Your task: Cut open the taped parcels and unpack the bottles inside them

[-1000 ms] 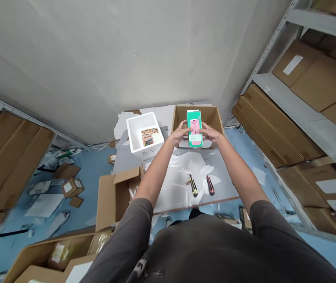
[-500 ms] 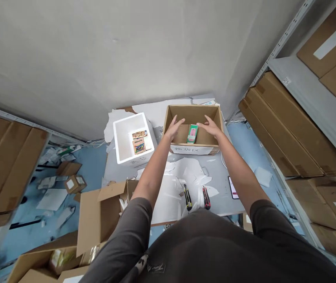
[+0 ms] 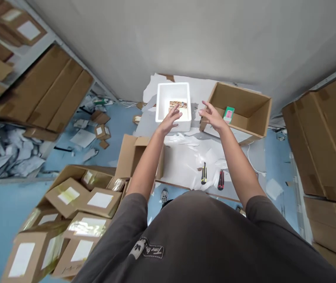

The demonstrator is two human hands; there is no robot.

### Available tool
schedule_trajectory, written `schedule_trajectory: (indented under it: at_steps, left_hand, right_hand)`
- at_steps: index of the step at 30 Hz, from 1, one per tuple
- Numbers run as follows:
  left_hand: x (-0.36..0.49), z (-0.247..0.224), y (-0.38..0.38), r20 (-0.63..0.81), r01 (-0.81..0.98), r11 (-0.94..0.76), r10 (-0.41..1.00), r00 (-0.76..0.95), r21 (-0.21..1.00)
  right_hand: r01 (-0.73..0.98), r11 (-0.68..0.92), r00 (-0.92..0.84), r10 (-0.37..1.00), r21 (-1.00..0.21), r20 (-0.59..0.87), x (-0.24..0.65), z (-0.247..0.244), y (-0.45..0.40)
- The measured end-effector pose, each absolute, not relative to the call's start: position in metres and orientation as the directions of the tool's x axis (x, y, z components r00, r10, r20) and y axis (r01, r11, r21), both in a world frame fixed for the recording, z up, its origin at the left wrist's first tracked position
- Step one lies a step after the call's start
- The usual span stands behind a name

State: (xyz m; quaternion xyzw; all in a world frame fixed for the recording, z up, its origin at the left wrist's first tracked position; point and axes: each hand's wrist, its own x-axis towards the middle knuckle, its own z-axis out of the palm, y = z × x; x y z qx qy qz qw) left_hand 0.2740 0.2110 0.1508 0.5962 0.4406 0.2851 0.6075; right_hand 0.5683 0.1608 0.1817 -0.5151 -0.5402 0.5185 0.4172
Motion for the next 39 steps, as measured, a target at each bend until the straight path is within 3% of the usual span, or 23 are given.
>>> schedule_trajectory:
  at_steps: [8, 12, 14, 17, 19, 22, 29, 34, 39]
  left_hand:
    - [0.01, 0.111, 0.088, -0.138, 0.359, 0.048, 0.963, 0.231, 0.932]
    - [-0.038, 0.082, 0.027, -0.154, 0.592, -0.093, 0.923, 0.354, 0.801]
    - [-0.044, 0.067, -0.001, -0.246, 0.73, -0.185, 0.863, 0.441, 0.658]
    - [-0.044, 0.043, -0.035, -0.348, 0.834, -0.297, 0.805, 0.48, 0.464]
    - [-0.042, 0.029, -0.051, -0.337, 0.84, -0.347, 0.799, 0.497, 0.418]
    - [-0.04, 0.017, -0.06, -0.28, 0.827, -0.385, 0.81, 0.516, 0.41]
    - [-0.047, 0.023, -0.068, -0.123, 0.777, -0.416, 0.842, 0.526, 0.472]
    - [-0.027, 0.056, -0.081, 0.016, 0.728, -0.486, 0.836, 0.548, 0.484]
    - [0.051, 0.101, -0.094, 0.174, 0.597, -0.645, 0.735, 0.655, 0.477]
  right_hand:
    - [0.181, -0.151, -0.256, 0.947, -0.972, -0.195, 0.331, 0.13, 0.077]
    - [0.329, -0.099, -0.282, 0.939, -0.939, -0.198, 0.26, 0.091, 0.023]
    - [0.492, -0.037, -0.313, 0.925, -0.87, -0.217, 0.244, 0.072, -0.008]
    - [0.761, -0.004, -0.294, 0.889, -0.649, -0.351, 0.235, 0.046, -0.056]
    - [0.858, 0.033, -0.252, 0.897, -0.513, -0.364, 0.231, 0.03, -0.083]
    - [0.911, 0.055, -0.173, 0.95, -0.408, -0.259, 0.22, 0.008, -0.11]
    - [0.91, -0.029, -0.01, 0.996, -0.413, -0.091, 0.206, -0.007, -0.129]
    - [0.91, -0.06, 0.073, 0.997, -0.41, 0.018, 0.24, 0.027, -0.158]
    - [0.909, -0.154, 0.219, 0.967, -0.388, 0.128, 0.313, 0.077, -0.213]
